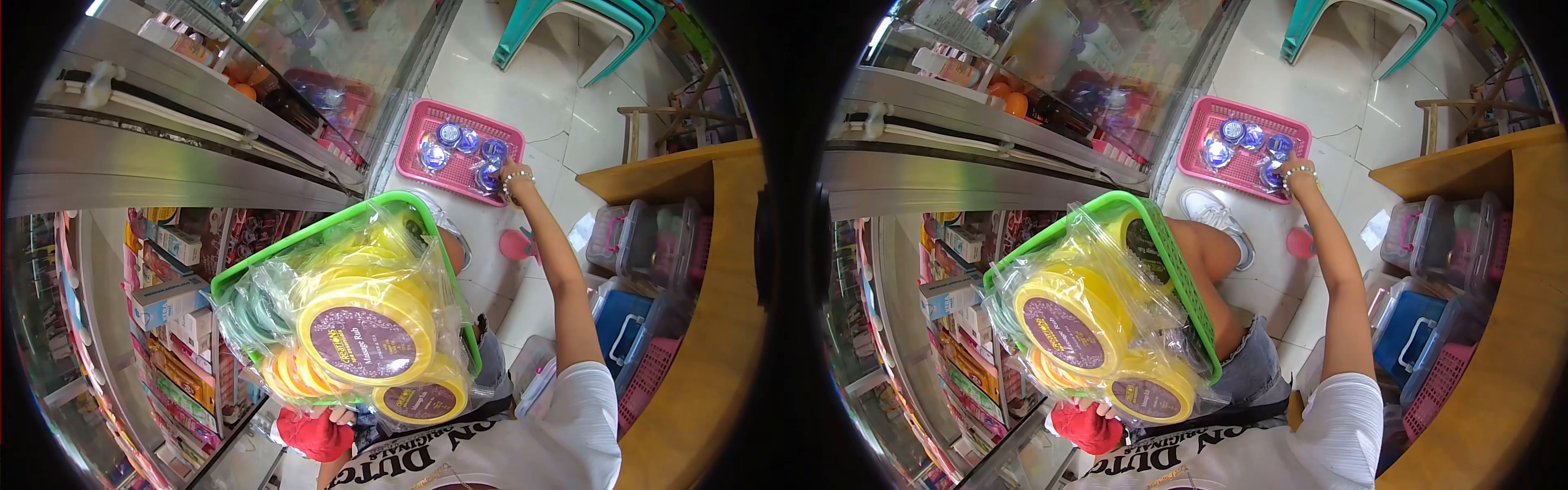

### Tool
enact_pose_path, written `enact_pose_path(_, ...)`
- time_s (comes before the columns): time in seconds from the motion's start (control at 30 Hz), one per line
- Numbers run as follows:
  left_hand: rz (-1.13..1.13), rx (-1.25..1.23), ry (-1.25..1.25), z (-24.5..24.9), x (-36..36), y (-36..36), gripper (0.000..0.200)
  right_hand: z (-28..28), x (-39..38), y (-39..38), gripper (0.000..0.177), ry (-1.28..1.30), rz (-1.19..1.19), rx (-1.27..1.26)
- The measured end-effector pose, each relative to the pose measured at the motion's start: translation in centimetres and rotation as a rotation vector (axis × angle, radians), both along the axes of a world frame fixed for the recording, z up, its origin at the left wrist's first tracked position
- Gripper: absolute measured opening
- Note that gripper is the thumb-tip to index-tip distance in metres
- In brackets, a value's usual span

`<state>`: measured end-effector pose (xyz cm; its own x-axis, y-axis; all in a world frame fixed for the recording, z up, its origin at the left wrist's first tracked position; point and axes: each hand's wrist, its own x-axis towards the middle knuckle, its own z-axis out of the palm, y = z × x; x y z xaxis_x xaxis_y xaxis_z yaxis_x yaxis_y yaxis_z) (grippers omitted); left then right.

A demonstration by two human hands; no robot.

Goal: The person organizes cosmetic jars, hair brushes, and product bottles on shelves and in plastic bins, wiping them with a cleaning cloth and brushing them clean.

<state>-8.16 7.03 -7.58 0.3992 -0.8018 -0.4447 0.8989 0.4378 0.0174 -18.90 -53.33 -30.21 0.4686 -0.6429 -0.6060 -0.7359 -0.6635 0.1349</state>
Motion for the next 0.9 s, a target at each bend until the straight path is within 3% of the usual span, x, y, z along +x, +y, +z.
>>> enact_pose_path(0.17, -0.01, 0.027, 0.006, -0.5, 0.0, 0.4, 0.02, -1.5, -0.8, -0.8, 0.053, -0.044, 0.056, 0.058)
enact_pose_path(0.27, -0.009, 0.045, 0.001, -0.8, 0.0, 0.8, 0.02, 0.0, 0.0, -1.9, 0.067, -0.054, -0.248, 0.409)
enact_pose_path(0.3, -0.012, 0.053, 0.0, -0.8, -0.1, 0.9, 0.02, 0.5, 0.3, -1.3, 0.067, -0.054, -0.248, 0.411)
enact_pose_path(0.4, -0.026, 0.07, 0.003, -1.1, 0.2, 1.9, 0.02, 2.3, 1.5, 1.9, 0.069, -0.201, -0.531, -0.021)
enact_pose_path(0.57, -0.041, 0.105, 0.002, -1.0, 0.3, 3.3, 0.019, 2.0, 2.7, 2.6, 0.082, -0.122, -0.538, -0.059)
enact_pose_path(0.7, -0.042, 0.129, -0.003, -1.6, 0.5, 3.6, 0.019, 2.3, 3.5, 1.9, 0.081, -0.134, -0.378, -0.014)
enact_pose_path(0.8, -0.039, 0.155, -0.002, -1.6, -0.3, 3.9, 0.019, 3.4, 2.8, 1.2, 0.083, -0.225, 0.084, 0.016)
enact_pose_path(0.9, -0.05, 0.172, 0.004, -1.8, 0.4, 4.4, 0.019, 4.5, 2.6, 0.7, 0.084, -0.199, 0.104, 0.056)
